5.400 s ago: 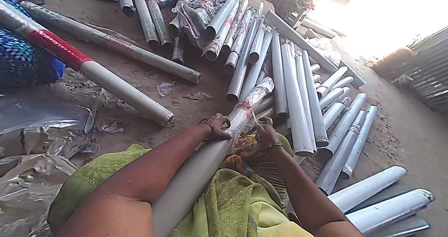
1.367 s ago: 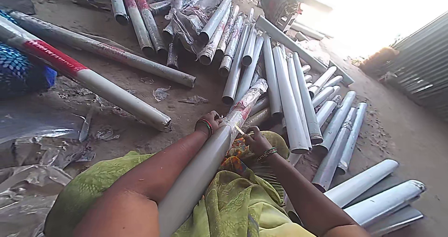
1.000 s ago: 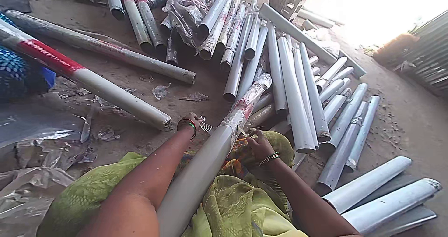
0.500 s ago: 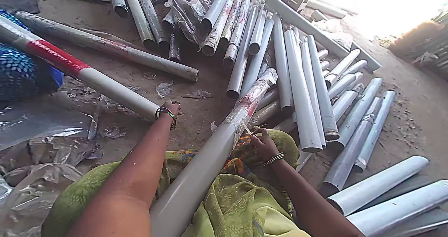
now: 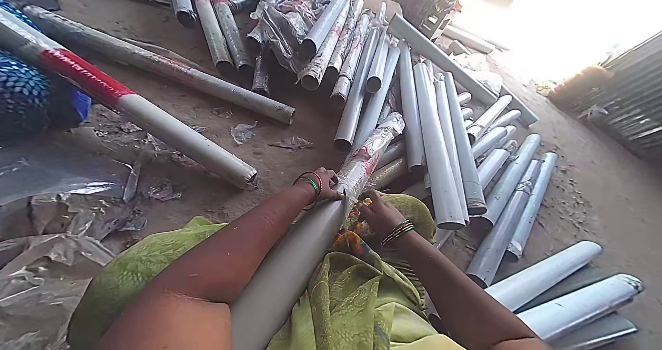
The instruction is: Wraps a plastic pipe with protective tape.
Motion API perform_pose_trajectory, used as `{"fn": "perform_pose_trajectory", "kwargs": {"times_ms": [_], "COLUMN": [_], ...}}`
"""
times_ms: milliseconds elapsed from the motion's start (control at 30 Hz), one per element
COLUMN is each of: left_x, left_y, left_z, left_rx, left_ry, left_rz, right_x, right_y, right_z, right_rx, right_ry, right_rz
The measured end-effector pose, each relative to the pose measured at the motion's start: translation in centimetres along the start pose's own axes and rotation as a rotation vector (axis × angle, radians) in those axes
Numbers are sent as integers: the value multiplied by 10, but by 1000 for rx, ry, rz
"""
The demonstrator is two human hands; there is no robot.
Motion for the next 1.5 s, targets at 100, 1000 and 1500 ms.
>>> {"fn": "perform_pose_trajectory", "kwargs": {"times_ms": [100,1000,1500], "left_x": [-1,-2,-3], "left_y": [-4,-6,-15], "left_z": [-1,-2,-4], "left_rx": [4,13,13], "left_ry": [21,107,122], "left_rz": [-13,-41,-66], "right_x": [6,42,3], "right_y": [5,35,41], "right_z": [-3,-7,-21], "right_rx": [-12,-102,-188], "right_ry": [-81,-344,-465], "right_rz": [68,156,209]}}
Point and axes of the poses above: each hand's wrist, its own y-axis towards the middle knuckle, its own z-axis out of the palm, x = y × z, the point moved 10 cm from there along y, towards the middle knuckle, and after that the axes turned 2 degrees about -y, right-handed, at the moved point
